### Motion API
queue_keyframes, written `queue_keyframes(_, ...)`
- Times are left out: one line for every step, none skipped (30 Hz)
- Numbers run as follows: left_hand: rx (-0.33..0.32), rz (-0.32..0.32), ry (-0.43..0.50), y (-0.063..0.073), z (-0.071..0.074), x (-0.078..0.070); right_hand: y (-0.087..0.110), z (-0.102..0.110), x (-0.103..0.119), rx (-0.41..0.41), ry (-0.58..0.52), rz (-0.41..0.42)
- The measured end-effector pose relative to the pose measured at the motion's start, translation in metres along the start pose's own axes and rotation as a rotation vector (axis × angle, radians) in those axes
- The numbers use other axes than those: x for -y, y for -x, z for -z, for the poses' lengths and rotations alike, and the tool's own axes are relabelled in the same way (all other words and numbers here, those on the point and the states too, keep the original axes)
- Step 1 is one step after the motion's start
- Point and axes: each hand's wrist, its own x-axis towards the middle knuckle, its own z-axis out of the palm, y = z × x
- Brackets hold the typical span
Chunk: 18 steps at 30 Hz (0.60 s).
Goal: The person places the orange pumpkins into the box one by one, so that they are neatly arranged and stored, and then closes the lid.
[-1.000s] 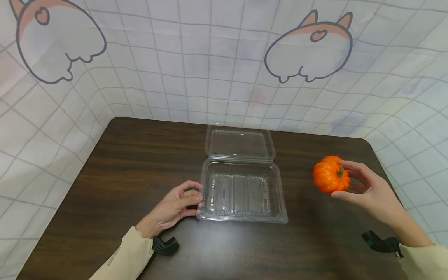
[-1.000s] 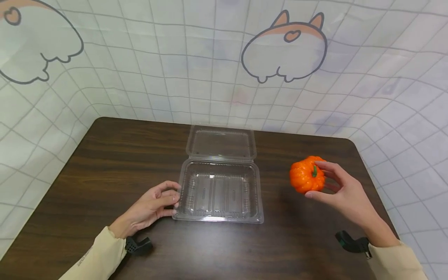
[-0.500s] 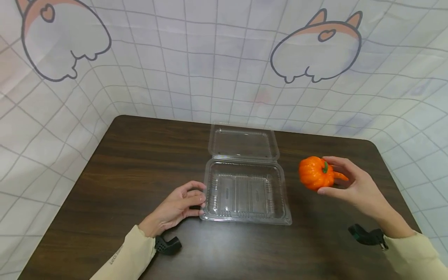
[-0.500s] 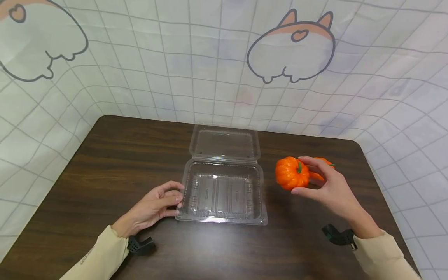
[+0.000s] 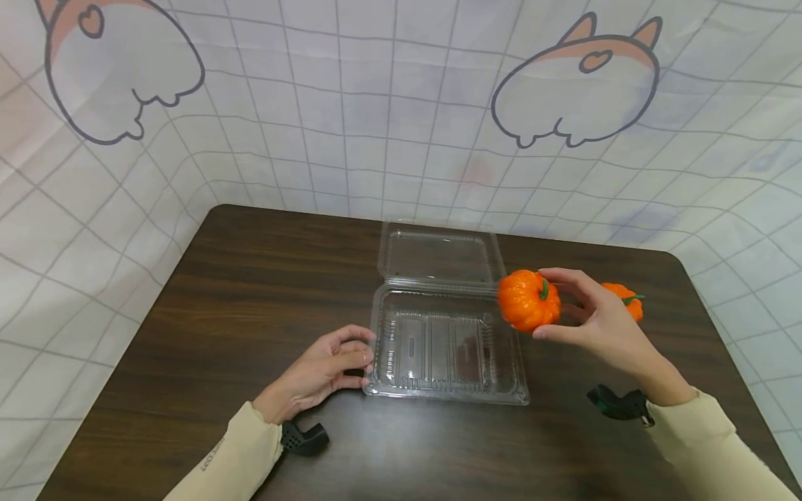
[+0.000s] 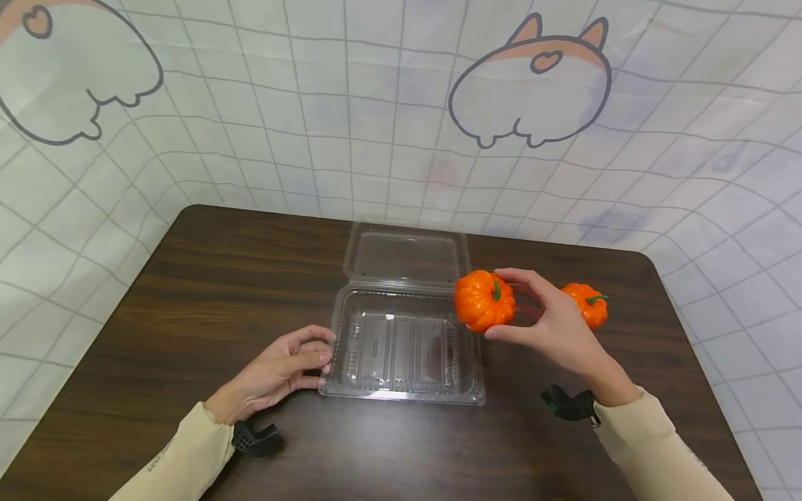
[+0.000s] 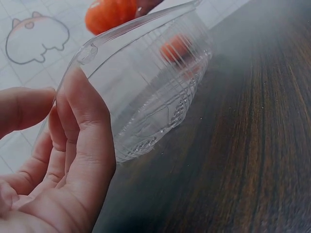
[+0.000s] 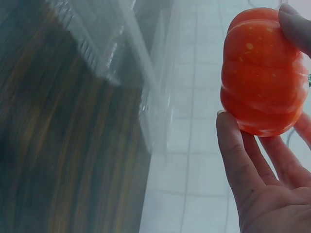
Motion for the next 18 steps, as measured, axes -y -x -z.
queue_keyframes(-0.001, 0.0, -0.001, 0.001, 0.0, 0.0, -0.003, -0.003, 0.001, 0.008, -0.004, 0.006)
queue_keyframes(-0.001, 0.0, -0.002, 0.001, 0.0, 0.0, -0.005, -0.005, 0.003, 0.015, -0.008, 0.015)
queue_keyframes(-0.001, 0.0, -0.003, 0.001, 0.001, -0.001, -0.007, -0.008, 0.004, 0.019, -0.007, 0.026)
queue_keyframes(0.0, 0.0, -0.004, 0.001, 0.001, -0.001, -0.01, -0.01, 0.005, 0.024, -0.006, 0.035)
queue_keyframes(-0.001, 0.001, -0.005, 0.002, 0.001, -0.001, -0.012, -0.013, 0.007, 0.026, 0.0, 0.046)
queue_keyframes(-0.001, 0.001, -0.007, 0.002, 0.0, -0.001, -0.014, -0.015, 0.008, 0.028, 0.008, 0.055)
queue_keyframes(-0.002, 0.001, -0.008, 0.002, 0.0, -0.002, -0.016, -0.017, 0.009, 0.03, 0.015, 0.063)
queue_keyframes(-0.002, 0.0, -0.01, 0.002, 0.0, -0.002, -0.019, -0.02, 0.01, 0.031, 0.022, 0.069)
queue_keyframes(-0.003, -0.002, -0.011, 0.002, 0.001, -0.002, -0.021, -0.023, 0.011, 0.032, 0.027, 0.071)
queue_keyframes(-0.003, -0.003, -0.011, 0.003, 0.001, -0.002, -0.023, -0.025, 0.011, 0.033, 0.034, 0.073)
queue_keyframes(-0.002, -0.005, -0.011, 0.003, 0.001, -0.002, -0.025, -0.028, 0.012, 0.035, 0.041, 0.074)
queue_keyframes(-0.001, -0.005, -0.01, 0.003, 0.001, -0.002, -0.027, -0.031, 0.012, 0.04, 0.046, 0.075)
queue_keyframes(0.0, -0.005, -0.009, 0.003, 0.001, -0.002, -0.029, -0.033, 0.011, 0.046, 0.051, 0.076)
queue_keyframes(0.001, -0.007, -0.008, 0.003, 0.001, -0.002, -0.03, -0.036, 0.011, 0.051, 0.057, 0.08)
queue_keyframes(0.002, -0.007, -0.008, 0.003, 0.001, -0.002, -0.032, -0.038, 0.011, 0.057, 0.056, 0.082)
queue_keyframes(0.004, -0.008, -0.008, 0.003, 0.001, -0.001, -0.033, -0.04, 0.011, 0.063, 0.055, 0.087)
queue_keyframes(0.004, -0.009, -0.009, 0.002, 0.001, -0.001, -0.034, -0.043, 0.011, 0.069, 0.051, 0.091)
queue_keyframes(0.002, -0.009, -0.011, 0.002, 0.001, -0.001, -0.036, -0.045, 0.011, 0.075, 0.049, 0.094)
